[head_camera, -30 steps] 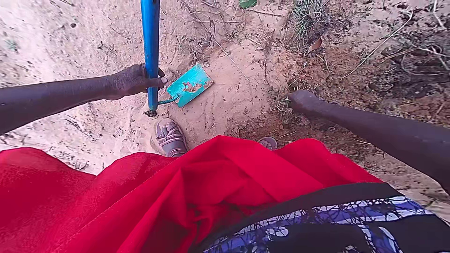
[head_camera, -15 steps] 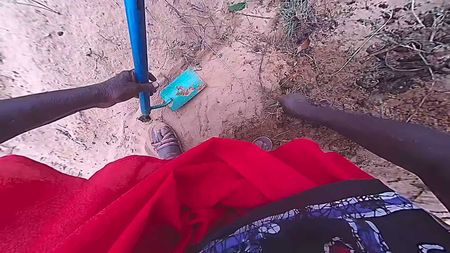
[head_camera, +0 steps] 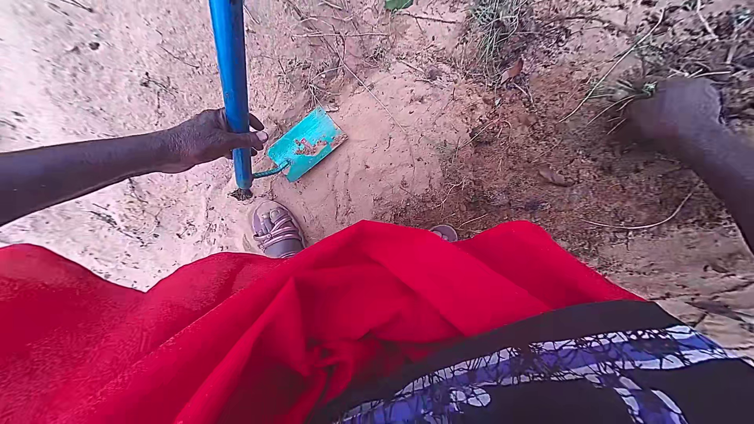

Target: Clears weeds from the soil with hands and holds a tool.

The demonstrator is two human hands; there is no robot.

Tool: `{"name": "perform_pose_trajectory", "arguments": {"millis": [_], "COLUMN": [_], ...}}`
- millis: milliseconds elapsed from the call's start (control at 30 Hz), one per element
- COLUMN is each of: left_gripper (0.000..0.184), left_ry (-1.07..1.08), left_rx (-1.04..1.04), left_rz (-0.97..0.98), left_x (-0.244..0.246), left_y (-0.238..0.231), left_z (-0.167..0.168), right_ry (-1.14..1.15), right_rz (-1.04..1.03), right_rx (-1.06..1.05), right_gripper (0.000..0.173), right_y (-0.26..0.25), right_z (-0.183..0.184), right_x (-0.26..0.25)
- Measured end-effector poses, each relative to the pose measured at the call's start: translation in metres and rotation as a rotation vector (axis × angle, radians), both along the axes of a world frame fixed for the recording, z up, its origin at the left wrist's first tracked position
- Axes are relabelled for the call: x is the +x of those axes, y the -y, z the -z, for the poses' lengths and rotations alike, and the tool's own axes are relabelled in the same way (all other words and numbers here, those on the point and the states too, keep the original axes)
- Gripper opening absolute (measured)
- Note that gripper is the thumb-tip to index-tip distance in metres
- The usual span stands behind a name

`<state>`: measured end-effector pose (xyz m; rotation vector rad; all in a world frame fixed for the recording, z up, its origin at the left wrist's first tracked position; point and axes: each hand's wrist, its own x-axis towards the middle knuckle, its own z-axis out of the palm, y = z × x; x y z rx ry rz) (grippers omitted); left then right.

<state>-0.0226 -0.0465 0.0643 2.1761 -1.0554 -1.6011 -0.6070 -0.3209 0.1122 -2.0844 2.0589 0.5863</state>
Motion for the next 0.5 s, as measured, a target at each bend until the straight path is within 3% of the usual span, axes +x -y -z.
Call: {"name": "perform_pose_trajectory", "arguments": {"millis": [167, 267, 367, 500], "left_gripper": [0.022, 0.022, 0.022, 0.023], "left_ry": [0.032, 0.035, 0.024, 0.025], "left_rx": [0.007, -0.006, -0.007, -0.017], "left_rz": [0.003, 0.029, 0.029, 0.015], "left_x": [-0.001, 0.0, 0.001, 0.002], "left_y": [0.001, -0.001, -0.004, -0.004], "left_z": [0.001, 0.001, 0.003, 0.005], "right_ry": [-0.015, -0.011, -0.072, -0.117], "right_rz": [-0.658, -0.974, -1.106, -1.088], "right_rx": [0.044, 0.287, 0.458, 0.396], "right_gripper": [0.021, 0.029, 0.051, 0.05], "right_y": [-0.037, -0.07, -0.084, -0.044], "right_z": [0.026, 0.063, 0.093, 0.078], "right_x": [0.042, 0.058, 0.054, 0.02]}}
